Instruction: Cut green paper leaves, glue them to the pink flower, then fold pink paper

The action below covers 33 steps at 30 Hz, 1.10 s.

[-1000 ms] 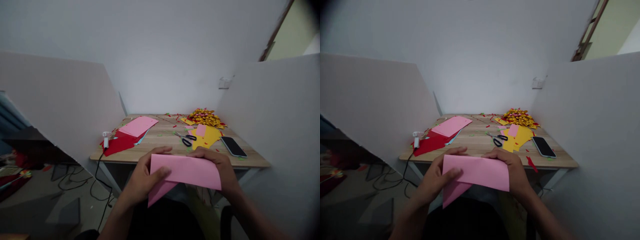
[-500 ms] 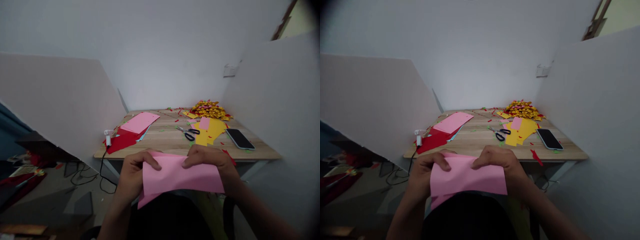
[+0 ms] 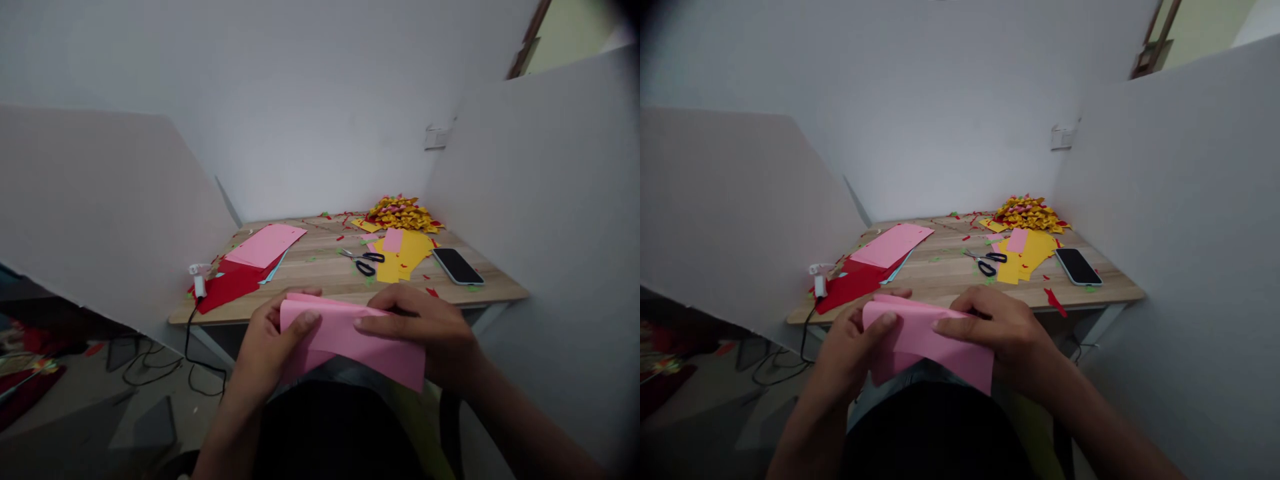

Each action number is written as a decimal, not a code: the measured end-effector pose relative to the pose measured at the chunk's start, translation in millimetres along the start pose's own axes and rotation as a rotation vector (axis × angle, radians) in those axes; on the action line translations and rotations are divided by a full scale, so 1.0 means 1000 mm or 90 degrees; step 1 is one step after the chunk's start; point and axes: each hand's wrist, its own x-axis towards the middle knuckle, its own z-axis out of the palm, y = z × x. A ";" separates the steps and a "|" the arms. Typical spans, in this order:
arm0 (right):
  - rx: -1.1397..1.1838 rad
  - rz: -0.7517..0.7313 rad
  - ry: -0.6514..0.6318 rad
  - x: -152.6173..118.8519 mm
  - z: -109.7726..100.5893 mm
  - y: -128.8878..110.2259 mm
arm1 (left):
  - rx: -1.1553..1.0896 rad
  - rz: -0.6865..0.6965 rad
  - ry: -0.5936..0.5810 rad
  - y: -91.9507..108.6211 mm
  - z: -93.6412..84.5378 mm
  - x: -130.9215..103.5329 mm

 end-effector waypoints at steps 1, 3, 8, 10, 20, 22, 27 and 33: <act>-0.002 -0.002 -0.024 -0.002 -0.001 0.000 | 0.000 -0.004 0.001 0.000 0.002 0.001; 0.022 0.003 -0.087 -0.003 -0.006 -0.001 | 0.012 0.016 0.020 0.000 0.004 0.002; 0.243 0.127 -0.187 -0.001 -0.020 -0.004 | 0.069 0.082 0.098 0.002 0.007 0.004; 0.280 0.213 -0.124 0.000 -0.017 -0.004 | 0.098 0.095 0.096 0.003 0.009 0.003; 0.103 0.311 -0.024 0.005 0.006 -0.009 | 0.175 0.202 0.067 0.006 0.021 -0.007; 0.100 0.299 -0.026 0.004 0.005 -0.012 | 0.158 0.194 0.049 0.008 0.023 -0.008; 0.077 0.229 -0.025 0.001 0.007 -0.017 | 0.101 0.137 0.008 0.008 0.023 -0.009; 0.077 0.193 -0.001 0.000 0.011 -0.018 | 0.110 0.158 -0.020 0.004 0.020 -0.005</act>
